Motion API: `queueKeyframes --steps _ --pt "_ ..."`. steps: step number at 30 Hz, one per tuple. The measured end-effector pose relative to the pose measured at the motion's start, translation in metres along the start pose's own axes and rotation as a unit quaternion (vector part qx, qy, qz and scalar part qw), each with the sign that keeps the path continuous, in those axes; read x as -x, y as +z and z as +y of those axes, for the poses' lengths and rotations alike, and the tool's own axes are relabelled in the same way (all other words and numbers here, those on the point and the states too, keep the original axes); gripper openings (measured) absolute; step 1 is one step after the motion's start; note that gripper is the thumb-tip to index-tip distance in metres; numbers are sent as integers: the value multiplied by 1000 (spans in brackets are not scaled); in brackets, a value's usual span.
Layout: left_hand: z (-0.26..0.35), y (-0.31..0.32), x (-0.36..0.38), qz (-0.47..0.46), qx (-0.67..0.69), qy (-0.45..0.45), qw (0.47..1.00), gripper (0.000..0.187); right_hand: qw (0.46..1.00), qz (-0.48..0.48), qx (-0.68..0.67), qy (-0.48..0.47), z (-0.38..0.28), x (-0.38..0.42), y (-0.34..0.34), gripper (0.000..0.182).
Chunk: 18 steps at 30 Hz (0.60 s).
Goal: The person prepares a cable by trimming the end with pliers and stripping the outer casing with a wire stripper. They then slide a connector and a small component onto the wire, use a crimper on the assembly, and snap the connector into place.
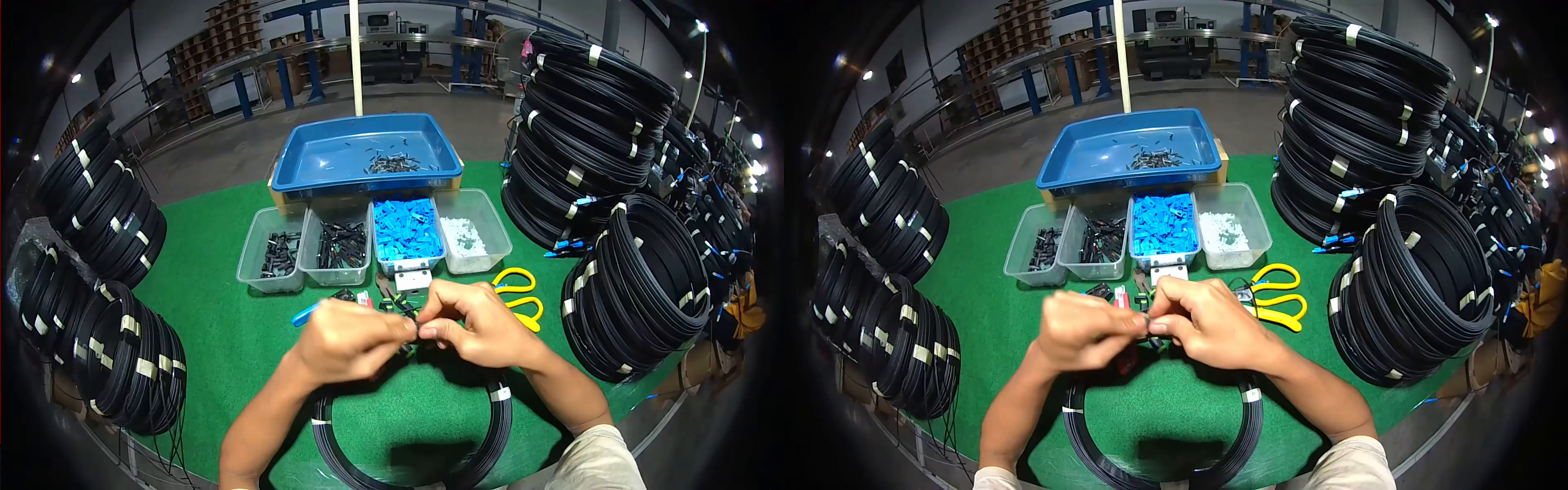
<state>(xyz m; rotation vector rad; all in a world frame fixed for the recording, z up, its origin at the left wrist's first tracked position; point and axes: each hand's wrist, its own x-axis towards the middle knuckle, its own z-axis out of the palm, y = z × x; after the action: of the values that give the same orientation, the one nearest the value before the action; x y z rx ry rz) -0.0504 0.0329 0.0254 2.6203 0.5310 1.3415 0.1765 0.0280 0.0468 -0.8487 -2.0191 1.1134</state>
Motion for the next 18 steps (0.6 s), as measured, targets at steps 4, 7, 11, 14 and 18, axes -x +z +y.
queueKeyframes --steps 4,7,11,14,18 --pt "15 -10 -13 52 408 -419 810 10 842 121 344 -397 10 -4 5 12" --pt "24 -8 -8 29 310 -388 868 10 843 148 318 -408 15 -3 10 12" --pt "11 -2 -4 -31 -121 90 988 18 994 3 -102 48 12 -1 2 10" --pt "9 1 -2 -28 -151 108 982 17 983 -11 -154 101 12 -3 2 10" --pt "15 -2 -6 77 337 -379 859 8 902 131 266 -314 14 -4 10 16"
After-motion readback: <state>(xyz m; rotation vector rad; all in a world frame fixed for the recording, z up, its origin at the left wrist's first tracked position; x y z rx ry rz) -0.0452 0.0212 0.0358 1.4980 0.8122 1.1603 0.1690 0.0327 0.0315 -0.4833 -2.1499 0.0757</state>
